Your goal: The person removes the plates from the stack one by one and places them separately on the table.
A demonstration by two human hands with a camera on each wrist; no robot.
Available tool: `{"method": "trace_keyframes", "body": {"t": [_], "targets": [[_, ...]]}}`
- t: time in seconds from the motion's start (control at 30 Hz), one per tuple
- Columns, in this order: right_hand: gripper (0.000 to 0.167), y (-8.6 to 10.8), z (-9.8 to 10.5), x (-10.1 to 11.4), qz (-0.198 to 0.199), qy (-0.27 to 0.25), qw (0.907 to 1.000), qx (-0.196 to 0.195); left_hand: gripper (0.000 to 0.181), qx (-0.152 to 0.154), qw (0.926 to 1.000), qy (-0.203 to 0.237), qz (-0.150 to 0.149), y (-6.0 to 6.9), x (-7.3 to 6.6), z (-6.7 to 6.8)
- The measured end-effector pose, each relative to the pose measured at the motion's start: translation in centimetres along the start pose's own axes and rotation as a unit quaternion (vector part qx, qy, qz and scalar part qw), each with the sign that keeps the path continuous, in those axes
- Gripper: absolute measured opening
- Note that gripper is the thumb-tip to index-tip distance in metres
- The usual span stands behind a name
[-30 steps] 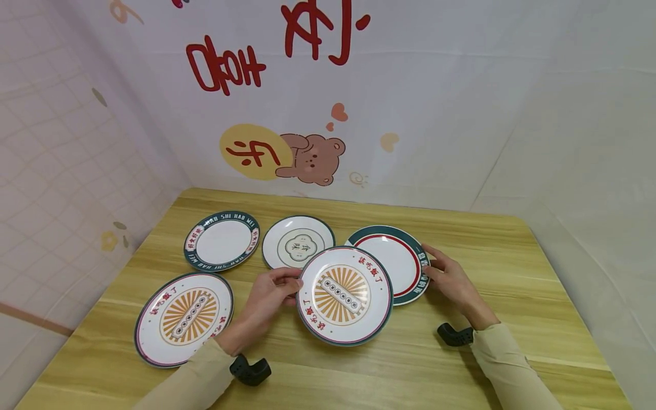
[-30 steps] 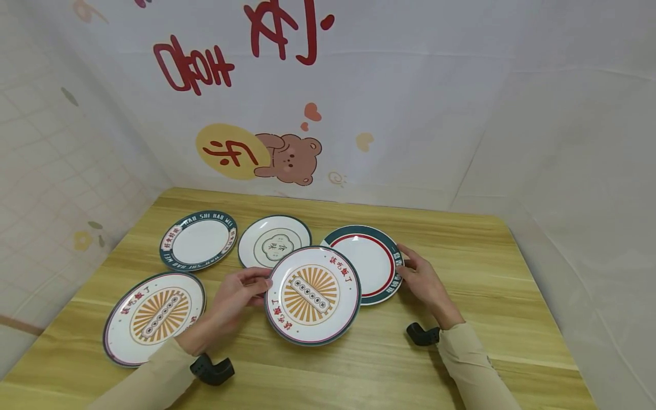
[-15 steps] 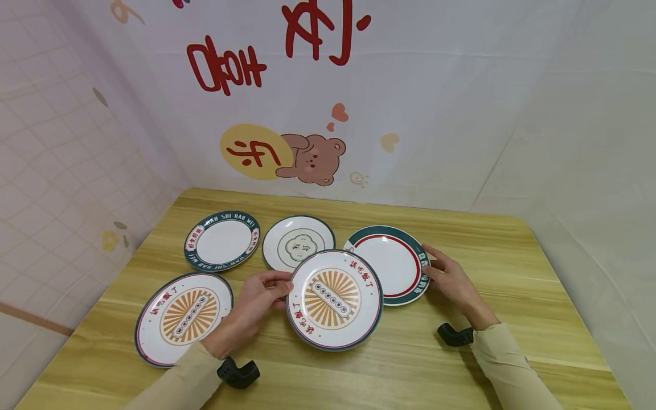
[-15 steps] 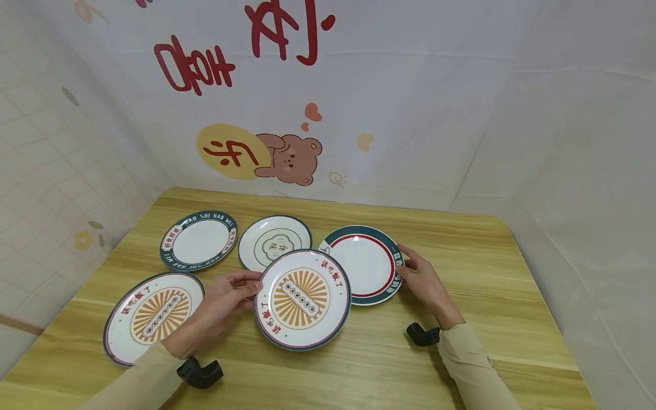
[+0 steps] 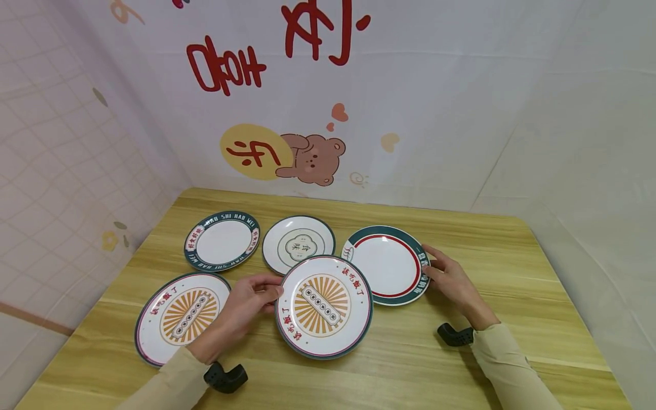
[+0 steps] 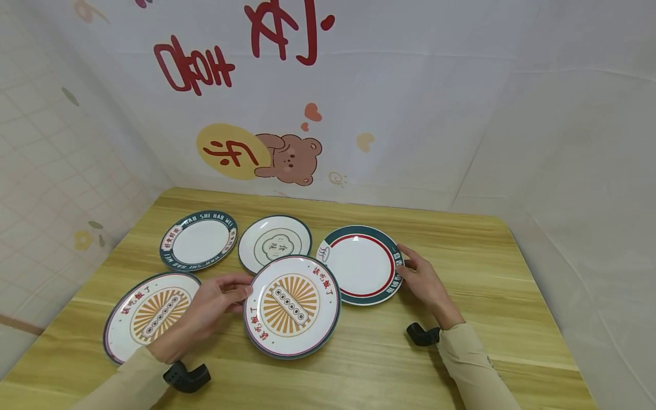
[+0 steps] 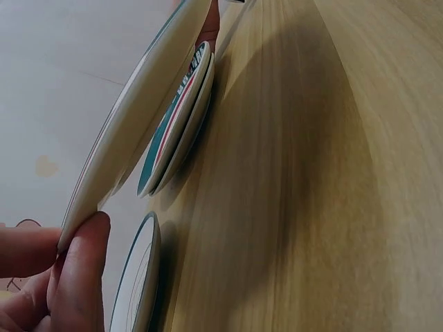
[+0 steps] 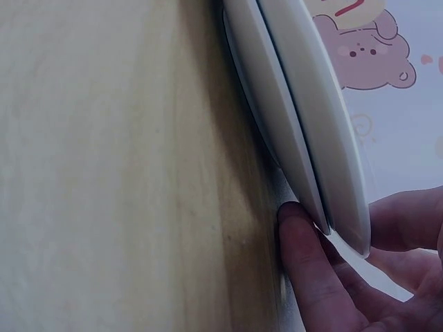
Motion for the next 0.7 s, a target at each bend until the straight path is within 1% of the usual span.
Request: {"method": "trace_keyframes", "body": {"t": [0.1, 0.23, 0.47, 0.7], "targets": [[0.062, 0.1, -0.1, 0.1, 0.001, -0.001, 1.0000, 0.002, 0.029, 0.000, 0.9999, -0.009, -0.006, 0.2, 0.0, 0.5], [0.061, 0.0, 0.0, 0.1, -0.004, 0.004, 1.0000, -0.001, 0.029, 0.001, 0.9999, -0.010, -0.008, 0.4, 0.1, 1.1], [0.059, -0.1, 0.0, -0.2, -0.012, 0.006, 0.9999, -0.008, 0.031, -0.004, 0.9998, -0.021, -0.004, 0.7, 0.3, 2.1], [0.060, -0.1, 0.1, -0.2, -0.009, 0.000, 0.9999, -0.007, 0.032, -0.009, 0.9994, -0.033, 0.000, 0.9, 0.4, 2.9]]}}
Point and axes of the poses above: each hand's wrist, its own y-axis away from the middle knuckle, its own z-axis out of the back of the hand, x = y × z, the point moved 7 cm from there along -y, towards the middle knuckle, and after that the axes turned 1 degree about y, right-handed, at the moved point
